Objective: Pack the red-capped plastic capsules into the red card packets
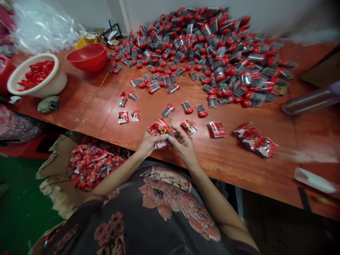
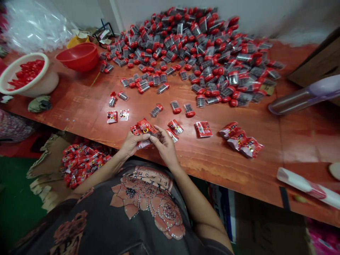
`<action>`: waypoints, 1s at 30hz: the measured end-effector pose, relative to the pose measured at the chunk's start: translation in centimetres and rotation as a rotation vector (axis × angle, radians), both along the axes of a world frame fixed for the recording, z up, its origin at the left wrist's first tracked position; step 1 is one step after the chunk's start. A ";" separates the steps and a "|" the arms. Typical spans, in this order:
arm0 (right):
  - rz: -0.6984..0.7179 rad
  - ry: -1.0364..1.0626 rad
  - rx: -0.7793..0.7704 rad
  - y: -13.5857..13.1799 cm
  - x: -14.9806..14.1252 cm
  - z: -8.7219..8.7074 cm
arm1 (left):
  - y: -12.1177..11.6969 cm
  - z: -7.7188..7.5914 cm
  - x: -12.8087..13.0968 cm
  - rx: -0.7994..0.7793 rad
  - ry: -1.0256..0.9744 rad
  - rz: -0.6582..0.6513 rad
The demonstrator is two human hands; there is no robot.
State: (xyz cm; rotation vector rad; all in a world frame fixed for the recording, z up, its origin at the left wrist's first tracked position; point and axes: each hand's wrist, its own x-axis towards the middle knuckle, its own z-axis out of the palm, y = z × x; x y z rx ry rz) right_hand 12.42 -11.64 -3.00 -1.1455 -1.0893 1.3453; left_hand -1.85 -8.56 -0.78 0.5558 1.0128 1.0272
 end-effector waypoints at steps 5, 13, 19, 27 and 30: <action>0.099 -0.108 0.044 0.2 0.9 -0.8 | 0.2 -0.3 -0.3 -0.013 0.029 0.012; -0.034 -0.152 0.013 0.5 0.6 -1.4 | -0.1 -1.5 0.0 -0.151 0.003 -0.109; -0.197 -0.387 -0.009 1.1 4.3 -2.2 | 0.6 -2.2 0.0 -0.264 -0.098 -0.100; -0.215 -0.696 0.146 1.1 3.7 -1.2 | 1.2 -2.5 -0.6 -0.226 -0.057 0.031; -0.041 -0.519 0.180 1.5 0.4 -1.0 | 1.3 -2.6 -0.4 -0.185 -0.036 0.080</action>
